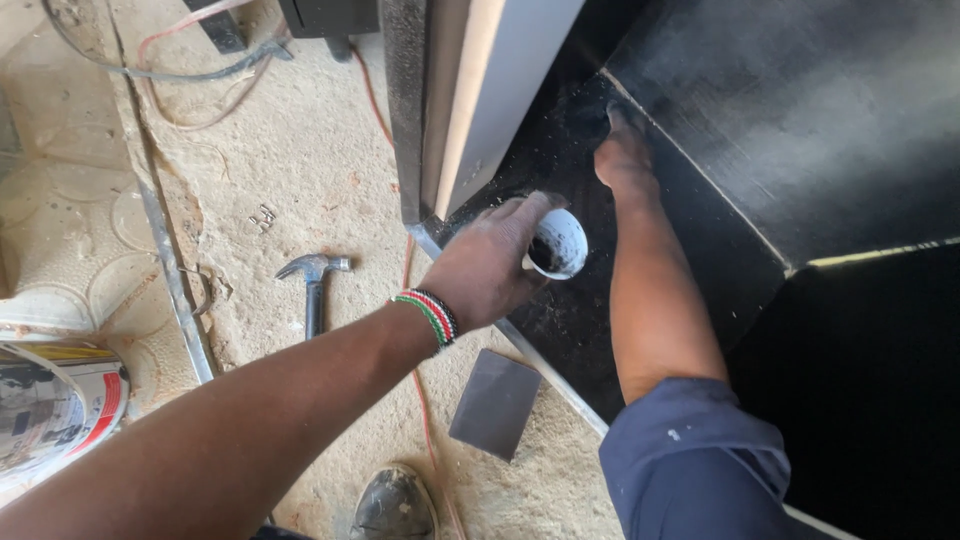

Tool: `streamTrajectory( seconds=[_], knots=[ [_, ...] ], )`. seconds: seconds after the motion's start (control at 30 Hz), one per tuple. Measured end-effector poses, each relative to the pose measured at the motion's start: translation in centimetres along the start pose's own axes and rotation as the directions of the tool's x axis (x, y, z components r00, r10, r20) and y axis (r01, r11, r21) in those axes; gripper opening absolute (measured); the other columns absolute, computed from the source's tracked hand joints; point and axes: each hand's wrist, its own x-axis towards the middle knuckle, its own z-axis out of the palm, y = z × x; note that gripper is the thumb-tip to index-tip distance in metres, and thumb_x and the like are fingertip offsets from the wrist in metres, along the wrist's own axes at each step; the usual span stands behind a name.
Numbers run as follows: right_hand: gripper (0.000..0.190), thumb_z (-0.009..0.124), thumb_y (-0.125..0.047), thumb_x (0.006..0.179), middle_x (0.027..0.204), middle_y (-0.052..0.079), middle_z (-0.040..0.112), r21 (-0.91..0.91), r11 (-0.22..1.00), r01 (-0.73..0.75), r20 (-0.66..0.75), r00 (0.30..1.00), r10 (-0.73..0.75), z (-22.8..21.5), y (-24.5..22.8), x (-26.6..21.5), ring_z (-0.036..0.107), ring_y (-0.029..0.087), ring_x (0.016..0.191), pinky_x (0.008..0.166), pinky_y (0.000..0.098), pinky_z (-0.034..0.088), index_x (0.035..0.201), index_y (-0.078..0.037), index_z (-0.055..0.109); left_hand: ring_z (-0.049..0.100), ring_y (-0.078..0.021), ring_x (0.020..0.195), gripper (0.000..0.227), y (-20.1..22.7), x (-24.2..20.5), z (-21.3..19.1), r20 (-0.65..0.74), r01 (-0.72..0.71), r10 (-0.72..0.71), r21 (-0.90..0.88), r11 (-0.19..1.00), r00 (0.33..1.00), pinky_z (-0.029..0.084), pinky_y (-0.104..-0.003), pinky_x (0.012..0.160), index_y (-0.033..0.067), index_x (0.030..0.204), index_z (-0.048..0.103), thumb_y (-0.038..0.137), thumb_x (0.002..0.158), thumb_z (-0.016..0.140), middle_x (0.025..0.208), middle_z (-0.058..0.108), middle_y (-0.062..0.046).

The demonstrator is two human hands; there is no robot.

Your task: The person fills gaps in a black cabinet using a putty knife and a small container of filler. They scoop the filler from the container and apply it to the seams and edges of the cabinet, smoothing it out with the knife. The person moves around the cabinet to access different areas.

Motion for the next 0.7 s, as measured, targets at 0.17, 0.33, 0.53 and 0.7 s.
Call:
streamTrajectory(
  seconds=[0.17,0.33,0.53,0.7],
  knots=[
    [0.063,0.058,-0.020,0.119,0.169,0.012,0.046,0.272,0.959,0.076,-0.078,0.995,-0.057,2.0,3.6,-1.7,0.059,0.042,0.146,0.118,0.0593,0.053,0.178,-0.038,0.044,0.073,-0.0592,0.131,0.081,-1.4,1.4,-1.6,-0.069,-0.158,0.154,-0.053,0.986,0.986,0.057,-0.072,0.107,0.0124,0.160,0.050,0.009,0.091,0.091,0.144,0.075,-0.029],
    [0.034,0.087,-0.012,0.104,0.127,0.010,0.084,0.698,0.558,0.449,-0.400,0.891,-0.217,3.9,5.3,-16.5,0.078,0.018,0.110,0.091,0.0320,0.063,0.135,-0.014,0.074,0.080,-0.0365,0.122,0.079,0.9,-1.5,-3.6,-0.144,-0.295,0.276,-0.130,0.947,0.950,0.058,-0.047,0.101,0.0169,0.156,0.056,0.004,0.087,0.093,0.139,0.081,-0.014],
    [0.010,0.072,0.008,0.102,0.112,0.024,0.072,0.625,0.607,0.490,-0.653,0.755,0.063,0.1,0.2,-42.5,0.073,0.029,0.107,0.100,0.0449,0.066,0.106,0.002,0.079,0.057,-0.0633,0.157,0.085,-1.5,-11.7,-2.0,-0.190,-0.387,0.345,-0.278,0.879,0.919,0.043,-0.074,0.133,0.0035,0.169,0.057,-0.012,0.092,0.090,0.161,0.069,-0.034],
    [0.007,0.084,-0.013,0.095,0.125,0.004,0.075,0.186,0.803,0.566,-0.533,0.745,-0.402,2.7,-3.2,-50.6,0.071,0.035,0.119,0.110,0.0448,0.058,0.098,-0.018,0.086,0.066,-0.0473,0.154,0.081,-1.0,-16.7,1.4,-0.041,-0.064,0.052,-0.372,0.926,0.998,0.052,-0.057,0.133,0.0029,0.165,0.064,-0.012,0.088,0.084,0.157,0.071,-0.027]
  ],
)
